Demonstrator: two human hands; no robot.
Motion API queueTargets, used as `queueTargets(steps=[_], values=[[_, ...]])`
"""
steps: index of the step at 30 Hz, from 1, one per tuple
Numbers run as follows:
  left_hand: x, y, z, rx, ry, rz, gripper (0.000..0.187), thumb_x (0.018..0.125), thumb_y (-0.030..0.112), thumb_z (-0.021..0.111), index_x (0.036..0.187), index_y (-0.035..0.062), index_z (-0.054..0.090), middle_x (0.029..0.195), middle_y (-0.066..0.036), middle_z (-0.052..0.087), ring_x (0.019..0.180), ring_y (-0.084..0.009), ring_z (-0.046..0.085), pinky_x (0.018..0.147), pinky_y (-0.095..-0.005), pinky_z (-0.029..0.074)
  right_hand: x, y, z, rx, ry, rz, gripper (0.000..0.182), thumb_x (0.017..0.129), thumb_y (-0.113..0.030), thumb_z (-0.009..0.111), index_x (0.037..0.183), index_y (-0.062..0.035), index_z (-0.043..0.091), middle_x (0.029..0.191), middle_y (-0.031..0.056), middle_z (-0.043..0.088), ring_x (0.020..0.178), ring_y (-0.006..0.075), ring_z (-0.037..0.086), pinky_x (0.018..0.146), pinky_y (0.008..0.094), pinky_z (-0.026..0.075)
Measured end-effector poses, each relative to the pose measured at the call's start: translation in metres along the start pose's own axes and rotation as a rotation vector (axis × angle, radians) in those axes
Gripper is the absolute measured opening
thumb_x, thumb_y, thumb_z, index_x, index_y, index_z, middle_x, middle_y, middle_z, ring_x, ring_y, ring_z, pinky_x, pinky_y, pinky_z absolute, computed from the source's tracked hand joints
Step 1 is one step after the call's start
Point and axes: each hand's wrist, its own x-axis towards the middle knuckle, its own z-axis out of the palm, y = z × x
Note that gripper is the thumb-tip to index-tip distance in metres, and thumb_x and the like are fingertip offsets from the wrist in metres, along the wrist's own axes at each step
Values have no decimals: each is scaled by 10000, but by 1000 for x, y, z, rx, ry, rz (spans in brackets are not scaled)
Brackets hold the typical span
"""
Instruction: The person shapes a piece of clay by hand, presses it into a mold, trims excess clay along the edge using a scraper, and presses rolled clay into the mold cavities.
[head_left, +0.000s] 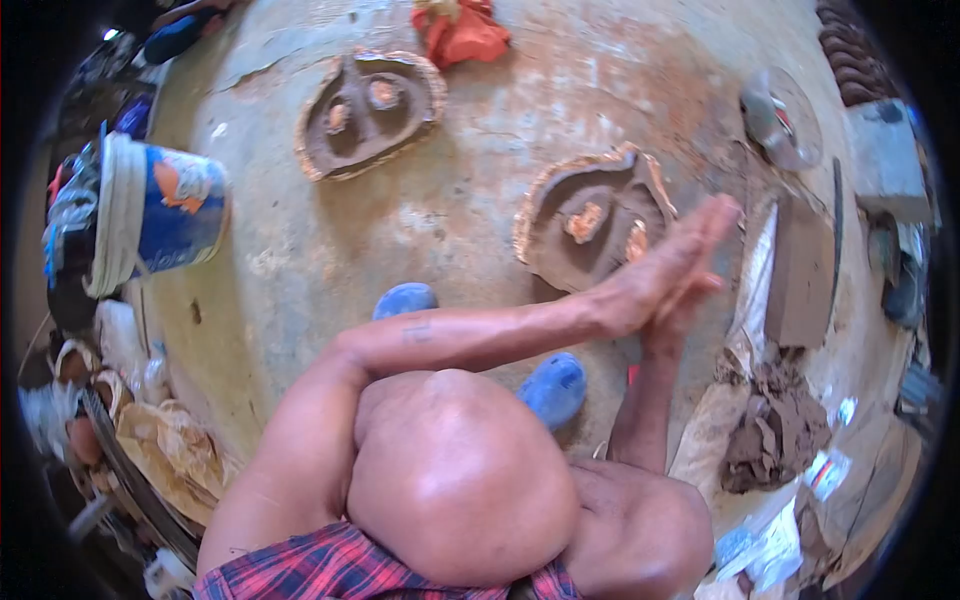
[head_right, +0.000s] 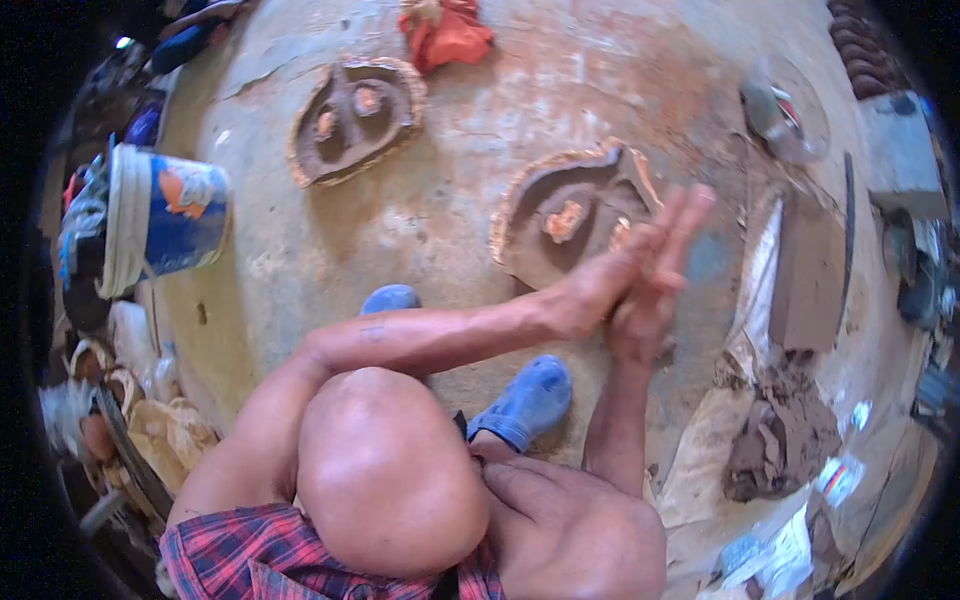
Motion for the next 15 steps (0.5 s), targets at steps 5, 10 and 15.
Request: queueTargets(steps=[5, 10, 15], values=[[18, 41, -5, 229, -91, 78, 931, 1063, 732, 215, 1691, 83, -10, 1763, -184, -78, 1626, -316, -88, 1309, -446, -5, -10, -44, 29, 269, 57, -132, 1228, 882, -945, 163, 1683, -23, 39, 1760, 195, 97, 1628, 318, 59, 1302, 492, 80], [7, 31, -21, 227, 64, 360, 945, 1068, 711, 241, 1674, 85, -122, 1766, -168, -83, 1620, -296, -64, 1305, -444, 11, 5, -21, 27, -159, -239, -167, 1249, 858, -968, 92, 1684, -35, 2, 1776, 138, 9, 1629, 336, -24, 1318, 469, 21], [0, 47, -15, 140, -48, 262, 1025, 1036, 748, 333, 1675, 87, -122, 1765, -179, -78, 1624, -334, 3, 1307, -466, 30, 31, -52, 32, 194, 35, -153, 1109, 939, -876, 135, 1692, -75, -13, 1771, 137, 69, 1626, 338, 35, 1310, 480, 62]])
